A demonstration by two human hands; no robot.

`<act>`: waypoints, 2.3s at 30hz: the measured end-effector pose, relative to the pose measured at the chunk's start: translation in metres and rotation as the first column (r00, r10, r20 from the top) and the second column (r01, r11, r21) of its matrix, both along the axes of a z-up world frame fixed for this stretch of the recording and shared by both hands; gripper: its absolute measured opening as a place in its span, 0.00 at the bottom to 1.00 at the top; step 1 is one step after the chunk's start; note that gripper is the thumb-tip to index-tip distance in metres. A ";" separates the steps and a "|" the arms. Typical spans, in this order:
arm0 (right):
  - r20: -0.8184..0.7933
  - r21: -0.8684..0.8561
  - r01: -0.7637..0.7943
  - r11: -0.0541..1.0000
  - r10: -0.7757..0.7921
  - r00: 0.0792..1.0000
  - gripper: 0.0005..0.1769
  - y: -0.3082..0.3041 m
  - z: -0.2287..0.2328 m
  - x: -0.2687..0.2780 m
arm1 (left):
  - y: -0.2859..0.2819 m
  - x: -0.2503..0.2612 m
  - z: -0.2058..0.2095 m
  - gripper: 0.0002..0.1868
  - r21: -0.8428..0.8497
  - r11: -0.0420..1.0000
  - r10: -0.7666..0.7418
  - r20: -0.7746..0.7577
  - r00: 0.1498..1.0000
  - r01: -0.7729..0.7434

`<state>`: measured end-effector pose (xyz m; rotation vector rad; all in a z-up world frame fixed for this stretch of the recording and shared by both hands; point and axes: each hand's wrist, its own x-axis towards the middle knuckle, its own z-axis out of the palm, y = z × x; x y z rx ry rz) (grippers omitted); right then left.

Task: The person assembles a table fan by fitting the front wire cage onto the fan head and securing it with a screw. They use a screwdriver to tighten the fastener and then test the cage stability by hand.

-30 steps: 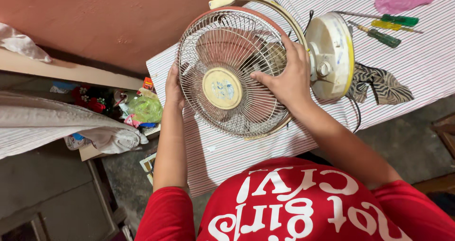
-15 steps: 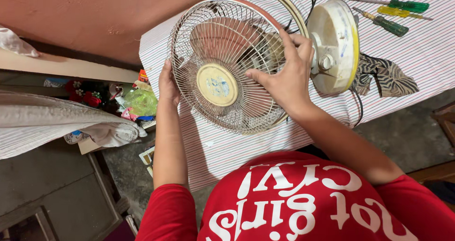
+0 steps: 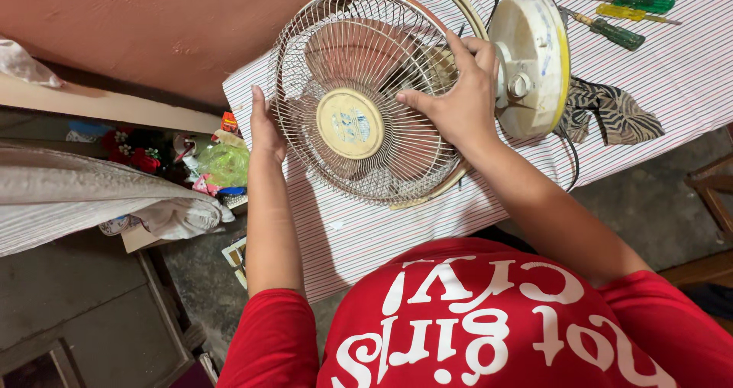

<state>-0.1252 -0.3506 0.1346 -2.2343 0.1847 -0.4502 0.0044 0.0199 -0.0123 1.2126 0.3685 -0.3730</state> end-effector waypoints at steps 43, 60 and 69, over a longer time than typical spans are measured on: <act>0.004 -0.060 -0.009 0.998 0.010 1.000 0.62 -0.008 -0.020 0.003 | -0.041 -0.078 -0.028 0.26 0.250 0.901 0.345 0.076 0.935 -0.353; 0.082 -0.127 -0.047 0.991 0.058 0.995 0.52 -0.012 -0.027 0.010 | -0.031 -0.082 -0.029 0.27 -0.023 0.890 0.448 -0.139 0.883 -0.455; 0.065 -0.039 -0.218 0.975 0.220 0.973 0.49 -0.028 -0.023 0.005 | -0.028 -0.068 -0.017 0.44 0.439 0.897 0.077 -0.016 0.997 -0.062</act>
